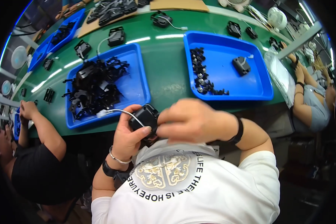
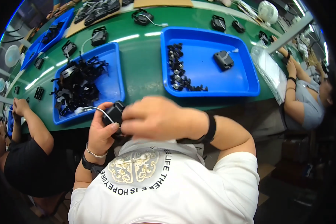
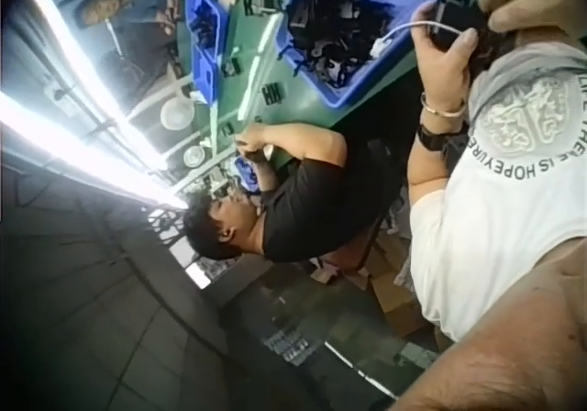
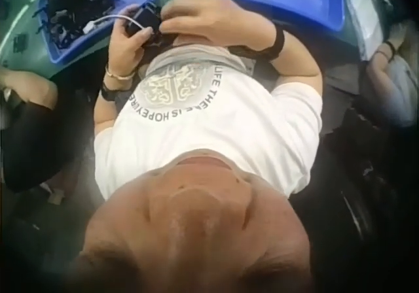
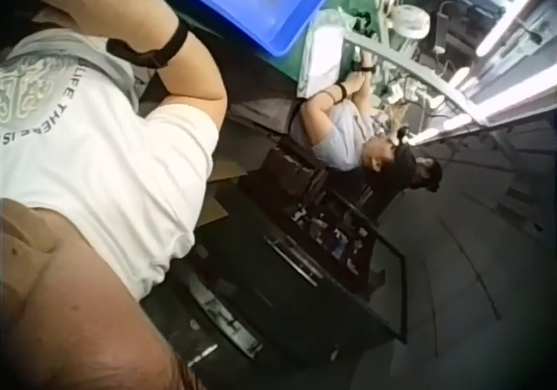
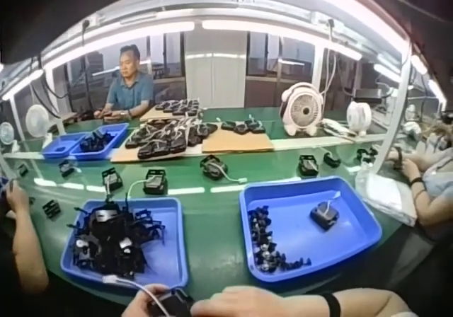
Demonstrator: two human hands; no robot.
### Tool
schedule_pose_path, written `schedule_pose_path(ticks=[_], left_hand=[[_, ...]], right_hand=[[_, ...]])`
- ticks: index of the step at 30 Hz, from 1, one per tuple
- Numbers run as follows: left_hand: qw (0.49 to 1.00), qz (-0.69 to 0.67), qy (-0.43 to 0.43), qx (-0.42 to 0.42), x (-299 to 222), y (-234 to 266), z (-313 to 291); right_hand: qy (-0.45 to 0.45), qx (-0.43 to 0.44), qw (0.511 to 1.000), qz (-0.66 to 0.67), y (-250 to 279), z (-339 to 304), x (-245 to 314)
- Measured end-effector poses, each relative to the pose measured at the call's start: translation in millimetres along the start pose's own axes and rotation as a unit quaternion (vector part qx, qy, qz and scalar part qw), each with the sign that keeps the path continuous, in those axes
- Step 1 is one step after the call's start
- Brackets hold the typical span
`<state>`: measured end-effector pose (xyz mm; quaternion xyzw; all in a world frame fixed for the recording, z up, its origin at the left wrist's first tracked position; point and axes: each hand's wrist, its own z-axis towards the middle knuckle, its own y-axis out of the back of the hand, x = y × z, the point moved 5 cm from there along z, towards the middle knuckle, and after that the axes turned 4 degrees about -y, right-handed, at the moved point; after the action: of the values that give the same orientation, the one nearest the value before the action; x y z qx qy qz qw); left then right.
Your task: The person assembles a device by inserting a small component into a black housing, fitting a bracket onto it, and securing it with a screw. They repeat this process for a second unit before placing both completed assemblies onto a cardboard sheet.
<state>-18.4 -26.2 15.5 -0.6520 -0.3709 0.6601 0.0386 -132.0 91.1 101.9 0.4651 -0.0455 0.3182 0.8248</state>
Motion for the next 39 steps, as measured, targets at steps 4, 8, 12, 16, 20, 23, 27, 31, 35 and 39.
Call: schedule_pose_path(ticks=[4,8,12,16,20,23,27,31,35,39], left_hand=[[0.999,0.031,0.012,-0.020,-2,5,-1],[0.998,0.064,0.012,-0.002,0,3,5],[0.996,0.086,0.023,0.015,4,-2,3],[0.995,0.091,0.041,0.013,8,-2,4],[0.995,0.091,0.049,0.010,6,-4,4],[0.996,0.075,0.042,0.011,10,-3,6],[0.997,0.029,0.072,0.021,10,-1,13],[0.998,0.055,0.025,0.033,13,0,13],[0.996,0.073,0.008,0.044,9,-1,8],[0.991,0.115,-0.034,0.058,4,2,2]], right_hand=[[-0.321,-0.055,0.944,-0.056,69,-58,-65],[-0.453,0.029,0.886,-0.096,100,-119,-111],[-0.501,0.132,0.853,-0.064,96,-144,-121],[-0.564,0.164,0.809,-0.012,88,-153,-126],[-0.551,0.183,0.814,-0.022,80,-153,-130],[-0.511,0.142,0.847,-0.047,89,-144,-127],[-0.486,-0.015,0.873,0.016,89,-118,-95],[-0.366,-0.069,0.903,0.215,36,-69,-47],[-0.325,-0.073,0.913,0.236,-3,-42,-40],[-0.304,-0.068,0.922,0.230,-21,-32,-41]])
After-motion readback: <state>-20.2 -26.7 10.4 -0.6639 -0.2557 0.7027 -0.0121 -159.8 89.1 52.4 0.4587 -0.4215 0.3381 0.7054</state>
